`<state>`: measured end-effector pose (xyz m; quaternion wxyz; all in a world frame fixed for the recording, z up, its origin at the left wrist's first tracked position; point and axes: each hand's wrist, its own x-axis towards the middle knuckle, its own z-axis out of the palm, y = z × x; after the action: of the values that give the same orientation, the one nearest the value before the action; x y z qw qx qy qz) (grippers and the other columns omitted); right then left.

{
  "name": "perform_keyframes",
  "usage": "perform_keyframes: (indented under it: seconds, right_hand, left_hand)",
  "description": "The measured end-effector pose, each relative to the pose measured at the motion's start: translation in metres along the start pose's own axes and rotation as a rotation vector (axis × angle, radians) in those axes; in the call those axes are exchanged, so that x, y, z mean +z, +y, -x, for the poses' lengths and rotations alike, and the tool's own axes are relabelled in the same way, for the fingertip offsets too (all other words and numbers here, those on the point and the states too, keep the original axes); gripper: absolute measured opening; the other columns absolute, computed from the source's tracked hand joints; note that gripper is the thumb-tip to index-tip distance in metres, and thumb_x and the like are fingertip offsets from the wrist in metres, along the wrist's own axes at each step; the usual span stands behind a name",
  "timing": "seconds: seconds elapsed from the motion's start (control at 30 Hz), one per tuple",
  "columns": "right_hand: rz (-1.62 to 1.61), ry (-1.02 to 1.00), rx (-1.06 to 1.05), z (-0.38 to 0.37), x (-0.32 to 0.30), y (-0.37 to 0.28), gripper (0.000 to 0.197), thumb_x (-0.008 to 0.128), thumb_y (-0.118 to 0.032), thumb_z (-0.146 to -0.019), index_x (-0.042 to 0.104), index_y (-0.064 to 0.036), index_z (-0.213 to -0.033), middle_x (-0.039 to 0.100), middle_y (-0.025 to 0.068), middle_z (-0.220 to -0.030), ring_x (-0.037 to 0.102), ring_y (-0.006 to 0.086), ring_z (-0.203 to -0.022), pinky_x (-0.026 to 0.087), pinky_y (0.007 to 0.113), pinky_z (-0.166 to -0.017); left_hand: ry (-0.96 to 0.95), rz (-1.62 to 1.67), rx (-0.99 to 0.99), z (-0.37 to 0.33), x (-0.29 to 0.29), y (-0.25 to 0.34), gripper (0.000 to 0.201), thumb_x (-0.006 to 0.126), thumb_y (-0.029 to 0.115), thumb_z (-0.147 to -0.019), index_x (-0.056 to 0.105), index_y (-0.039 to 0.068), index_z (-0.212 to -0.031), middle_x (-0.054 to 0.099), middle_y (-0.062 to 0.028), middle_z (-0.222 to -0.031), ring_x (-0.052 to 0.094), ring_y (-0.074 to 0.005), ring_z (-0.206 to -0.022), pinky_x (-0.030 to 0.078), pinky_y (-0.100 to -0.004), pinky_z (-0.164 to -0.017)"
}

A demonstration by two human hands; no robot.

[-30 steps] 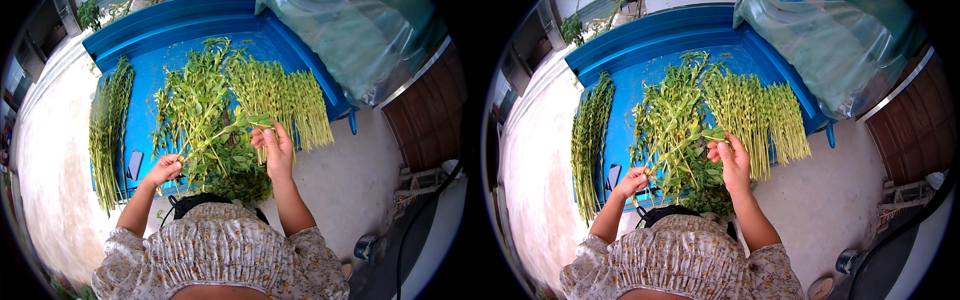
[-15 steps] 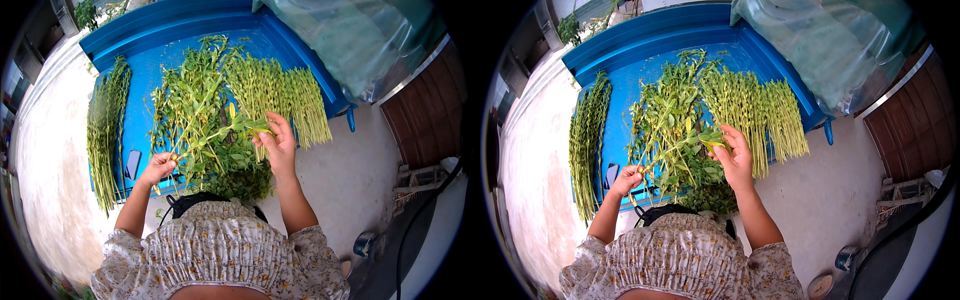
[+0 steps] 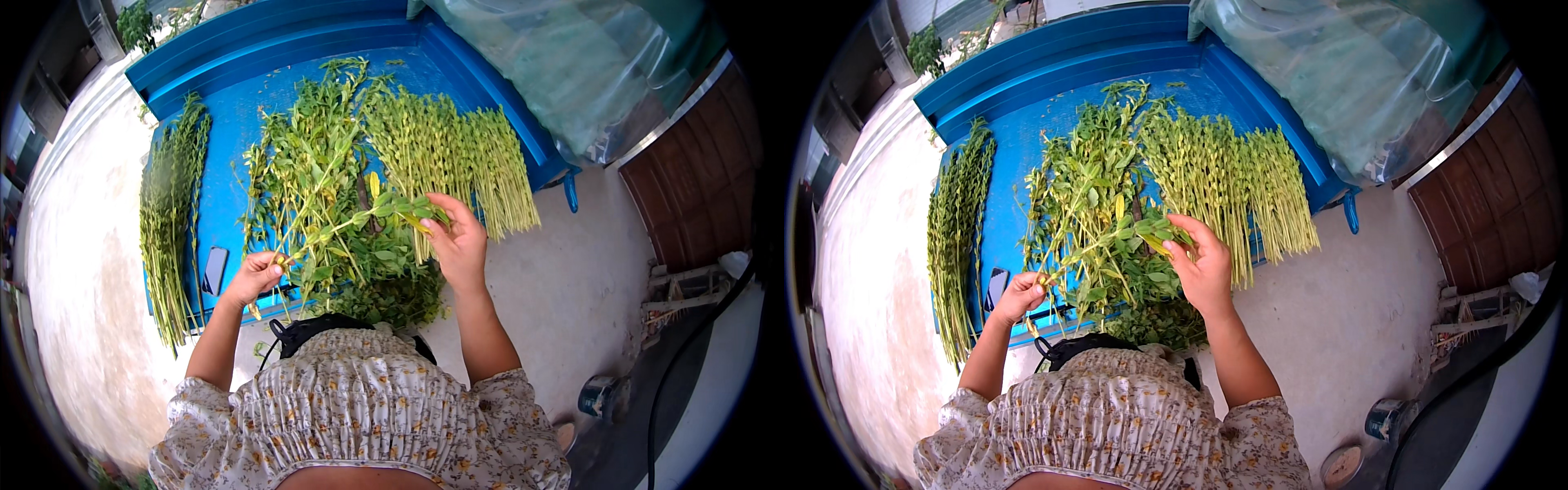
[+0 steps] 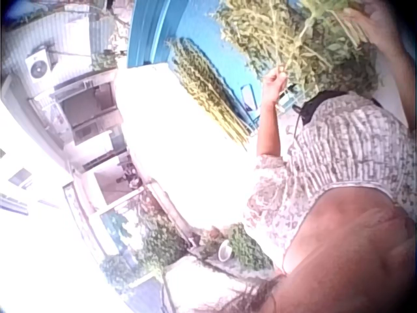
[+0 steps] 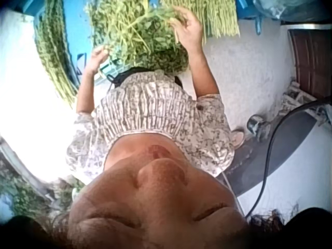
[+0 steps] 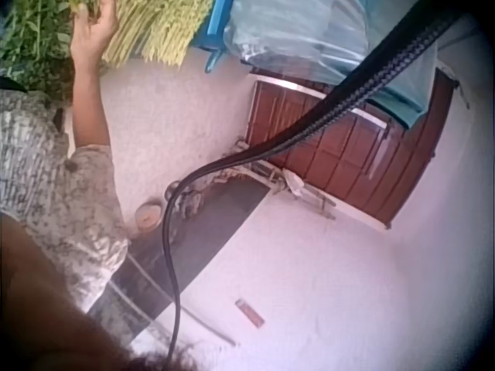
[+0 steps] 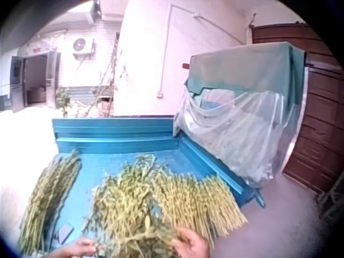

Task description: The person strips leaves from green plant stems by hand and with shears, placing the leaves in a pile and the bare stems in a separate bundle.

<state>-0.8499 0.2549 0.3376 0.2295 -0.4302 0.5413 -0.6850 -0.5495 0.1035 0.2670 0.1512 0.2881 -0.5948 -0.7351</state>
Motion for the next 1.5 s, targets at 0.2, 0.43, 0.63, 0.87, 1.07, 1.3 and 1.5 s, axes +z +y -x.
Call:
perform_keyframes:
  seconds: [0.2, 0.43, 0.63, 0.87, 1.07, 1.3, 1.5]
  right_hand:
    - [0.235, 0.031, -0.05, -0.001, -0.004, -0.001, 0.022, 0.058, 0.005, -0.076, 0.055, 0.0012, -0.097, 0.06, 0.0091, -0.089, 0.059, 0.014, -0.075, 0.049, 0.024, -0.065]
    - [0.746, 0.029, -0.325, -0.008, -0.007, -0.008, 0.019, 0.062, 0.001, -0.07, 0.053, -0.002, -0.086, 0.058, 0.011, -0.082, 0.058, 0.024, -0.062, 0.048, 0.03, -0.052]
    - [1.001, -0.021, -0.463, -0.011, -0.013, -0.005, 0.018, 0.062, -0.002, -0.07, 0.052, -0.0023, -0.084, 0.057, 0.0097, -0.078, 0.056, 0.0225, -0.058, 0.046, 0.029, -0.049]
    - [-0.372, 0.235, 0.189, -0.018, -0.025, 0.022, 0.009, 0.056, -0.007, -0.082, 0.05, -0.0016, -0.087, 0.054, 0.0037, -0.073, 0.05, 0.0102, -0.056, 0.04, 0.022, -0.047]
    - [-0.31, -0.17, 0.459, 0.007, -0.04, 0.038, 0.013, 0.055, -0.006, -0.083, 0.054, -0.0005, -0.094, 0.056, 0.0096, -0.093, 0.056, 0.0136, -0.067, 0.045, 0.024, -0.057]
    - [-0.047, -0.146, 0.269, 0.019, -0.004, 0.039, 0.035, 0.055, -0.005, -0.082, 0.047, -0.0002, -0.116, 0.038, 0.0101, -0.128, 0.057, 0.0177, -0.091, 0.045, 0.029, -0.077]
    - [-0.011, -0.066, -0.038, -0.013, 0.015, 0.01, 0.025, 0.048, -0.006, -0.086, 0.051, 0.0028, -0.11, 0.056, 0.0103, -0.104, 0.054, 0.0086, -0.062, 0.044, 0.02, -0.054]
  left_hand:
    - [0.01, -0.005, 0.0, 0.001, 0.0, 0.0, 0.03, 0.061, 0.027, -0.081, 0.06, 0.0, -0.094, 0.037, 0.0068, -0.049, 0.028, -0.0024, -0.039, 0.018, -0.0191, -0.037]
    - [0.026, -0.021, -0.011, 0.001, 0.0, 0.0, 0.029, 0.061, 0.028, -0.081, 0.06, 0.001, -0.092, 0.036, 0.0075, -0.049, 0.027, -0.0022, -0.04, 0.017, -0.0192, -0.038]
    - [-0.01, -0.047, -0.053, 0.003, 0.001, 0.002, 0.028, 0.061, 0.03, -0.081, 0.061, 0.004, -0.09, 0.037, 0.0071, -0.05, 0.028, -0.0029, -0.04, 0.019, -0.0193, -0.038]
    - [-0.051, 0.024, -0.061, 0.002, 0.006, -0.007, 0.032, 0.061, 0.035, -0.08, 0.061, 0.004, -0.09, 0.037, 0.0061, -0.049, 0.027, -0.0036, -0.04, 0.019, -0.0199, -0.038]
    - [-0.033, 0.137, -0.065, 0.009, 0.003, -0.002, 0.034, 0.06, 0.036, -0.081, 0.061, 0.004, -0.09, 0.036, 0.0061, -0.047, 0.026, -0.0036, -0.038, 0.017, -0.0202, -0.037]
    - [-0.094, 0.218, -0.069, 0.003, 0.002, -0.002, 0.032, 0.058, 0.033, -0.082, 0.059, 0.003, -0.093, 0.035, 0.006, -0.047, 0.024, -0.0043, -0.037, 0.016, -0.0202, -0.037]
    - [-0.118, 0.201, -0.094, 0.001, 0.001, -0.004, 0.031, 0.059, 0.033, -0.082, 0.06, 0.003, -0.092, 0.035, 0.0054, -0.047, 0.026, -0.0043, -0.038, 0.017, -0.02, -0.037]
